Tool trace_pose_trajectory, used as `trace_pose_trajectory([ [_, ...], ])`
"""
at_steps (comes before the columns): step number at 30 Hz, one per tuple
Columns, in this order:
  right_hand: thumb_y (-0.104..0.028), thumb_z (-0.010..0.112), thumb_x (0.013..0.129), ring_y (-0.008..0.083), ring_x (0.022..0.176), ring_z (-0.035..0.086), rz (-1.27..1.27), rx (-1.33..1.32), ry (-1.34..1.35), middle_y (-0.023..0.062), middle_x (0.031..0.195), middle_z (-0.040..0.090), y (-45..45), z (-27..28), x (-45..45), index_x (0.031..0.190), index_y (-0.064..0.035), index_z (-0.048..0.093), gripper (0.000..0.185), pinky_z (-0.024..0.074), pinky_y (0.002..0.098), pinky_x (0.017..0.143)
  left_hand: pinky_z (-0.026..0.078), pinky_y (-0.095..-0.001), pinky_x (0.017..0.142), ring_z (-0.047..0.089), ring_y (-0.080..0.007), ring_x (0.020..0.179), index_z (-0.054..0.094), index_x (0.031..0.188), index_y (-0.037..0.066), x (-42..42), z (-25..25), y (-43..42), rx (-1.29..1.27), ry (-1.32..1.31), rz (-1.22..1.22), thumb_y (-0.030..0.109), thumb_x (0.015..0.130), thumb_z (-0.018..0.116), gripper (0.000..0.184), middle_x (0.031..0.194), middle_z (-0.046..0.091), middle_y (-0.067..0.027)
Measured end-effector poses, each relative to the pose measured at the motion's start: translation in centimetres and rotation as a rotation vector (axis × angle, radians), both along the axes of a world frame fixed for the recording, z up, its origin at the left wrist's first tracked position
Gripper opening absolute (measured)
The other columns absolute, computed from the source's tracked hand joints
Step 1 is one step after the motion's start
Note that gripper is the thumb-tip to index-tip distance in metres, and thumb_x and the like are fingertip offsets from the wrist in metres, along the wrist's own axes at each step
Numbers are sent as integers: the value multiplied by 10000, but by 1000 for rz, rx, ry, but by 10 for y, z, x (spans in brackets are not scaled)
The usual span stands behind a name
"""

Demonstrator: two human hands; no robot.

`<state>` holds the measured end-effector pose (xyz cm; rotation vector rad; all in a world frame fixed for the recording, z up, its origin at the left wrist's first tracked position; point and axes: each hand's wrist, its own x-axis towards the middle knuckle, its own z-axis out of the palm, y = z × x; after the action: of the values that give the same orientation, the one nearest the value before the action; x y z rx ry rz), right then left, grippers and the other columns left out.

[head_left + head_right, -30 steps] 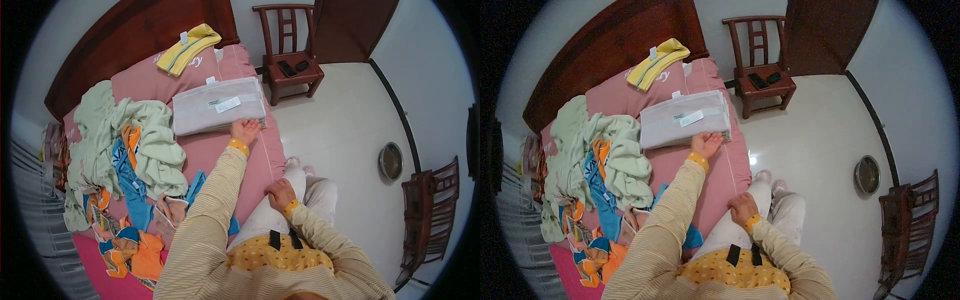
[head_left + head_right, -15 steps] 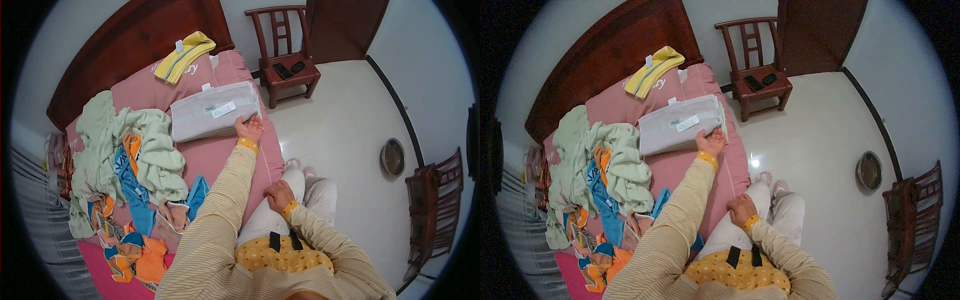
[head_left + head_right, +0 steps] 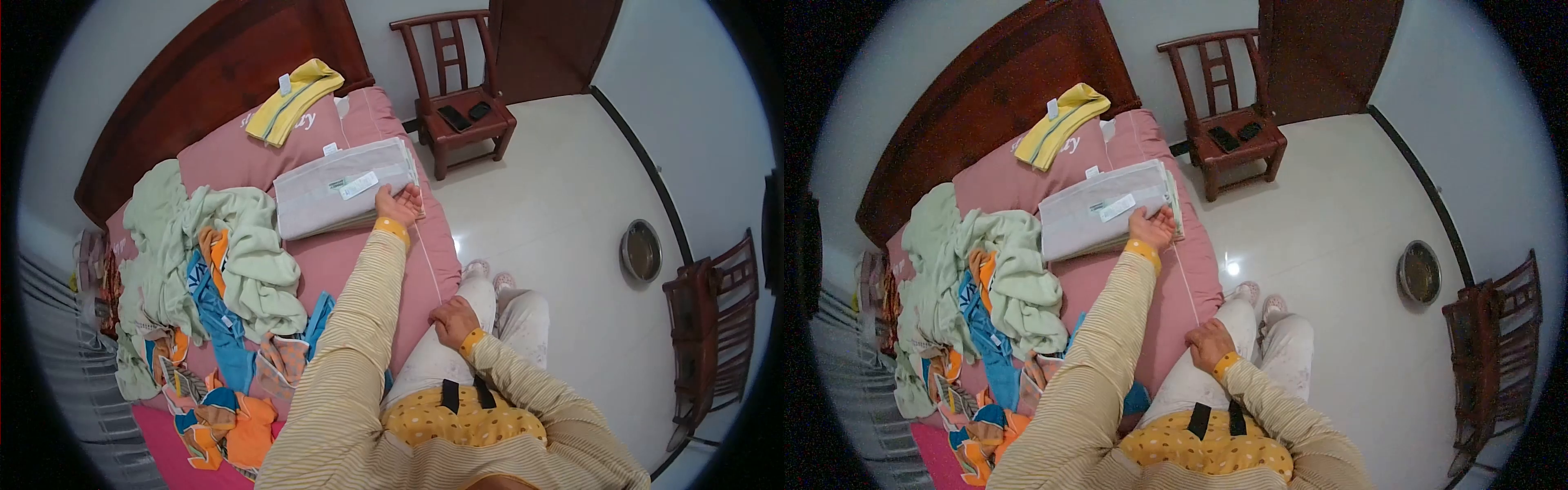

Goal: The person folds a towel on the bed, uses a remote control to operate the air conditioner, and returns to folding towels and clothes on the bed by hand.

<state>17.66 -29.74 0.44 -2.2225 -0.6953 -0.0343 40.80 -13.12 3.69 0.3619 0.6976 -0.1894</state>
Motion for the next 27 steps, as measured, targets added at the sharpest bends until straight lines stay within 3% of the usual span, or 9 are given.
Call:
trace_pose_trajectory([
  [5, -22, 511, 638, 239, 748, 528, 0, -41, -19, 59, 709, 597, 1, -1, 1, 727, -78, 612, 146, 360, 353, 841, 466, -371, 679, 537, -259, 785, 443, 998, -34, 13, 6, 3, -20, 127, -38, 364, 819, 429, 437, 909, 511, -123],
  [8, -51, 518, 655, 256, 776, 525, 7, -58, 8, 73, 722, 596, -1, -3, 1, 735, -79, 613, 127, 346, 364, 866, 477, -397, 638, 537, -255, 795, 459, 1017, 20, 25, 3, 6, -31, 135, 155, 286, 786, 486, 353, 913, 526, -113],
  [11, -76, 526, 668, 269, 809, 521, 27, -88, 58, 85, 734, 595, -3, -1, 0, 741, -79, 612, 112, 332, 374, 891, 496, -409, 657, 547, -284, 828, 464, 1058, 30, 25, 28, 28, 319, -132, 230, 184, 754, 492, 342, 950, 536, -129],
  [14, -70, 520, 668, 261, 811, 518, 36, -83, 80, 79, 733, 596, -4, 0, 1, 730, -75, 606, 106, 334, 374, 885, 510, -388, 657, 570, -259, 864, 474, 1062, 25, 21, 63, 76, 549, -262, 145, 148, 719, 507, 367, 947, 553, -100],
  [16, -66, 517, 667, 256, 808, 518, 46, -60, 74, 76, 732, 596, -3, 2, 2, 725, -72, 603, 104, 336, 375, 880, 500, -356, 647, 554, -193, 832, 534, 906, 82, 14, 93, 106, 633, -361, 137, 141, 703, 537, 211, 915, 543, -84],
  [21, -53, 504, 665, 244, 790, 546, 17, -73, 28, 74, 766, 617, -3, 4, 1, 720, -75, 607, 119, 348, 364, 863, 494, -351, 722, 560, -199, 848, 515, 932, 17, -13, 176, 155, 837, -610, 212, 93, 701, 517, 244, 918, 545, -95],
  [23, -44, 504, 661, 251, 797, 556, 34, -91, 89, 81, 789, 623, -4, 10, 3, 749, -69, 616, 145, 366, 369, 855, 479, -336, 752, 555, -202, 849, 499, 962, -5, -33, 214, 165, 833, -606, -20, 81, 694, 504, 281, 908, 547, -90],
  [25, -36, 503, 656, 257, 803, 566, 48, -108, 140, 88, 813, 629, -5, 4, 3, 777, -63, 624, 173, 385, 374, 848, 469, -321, 766, 555, -204, 855, 497, 991, -12, -58, 252, 160, 902, -724, -71, 85, 686, 500, 320, 921, 548, -90],
  [27, -25, 518, 692, 226, 815, 588, -5, 256, 356, 78, 843, 639, -11, -26, 7, 849, -44, 627, 192, 438, 338, 793, 460, -305, 781, 555, -206, 861, 495, 1020, -19, -83, 283, 149, 973, -850, -125, 89, 677, 496, 359, 934, 549, -90],
])
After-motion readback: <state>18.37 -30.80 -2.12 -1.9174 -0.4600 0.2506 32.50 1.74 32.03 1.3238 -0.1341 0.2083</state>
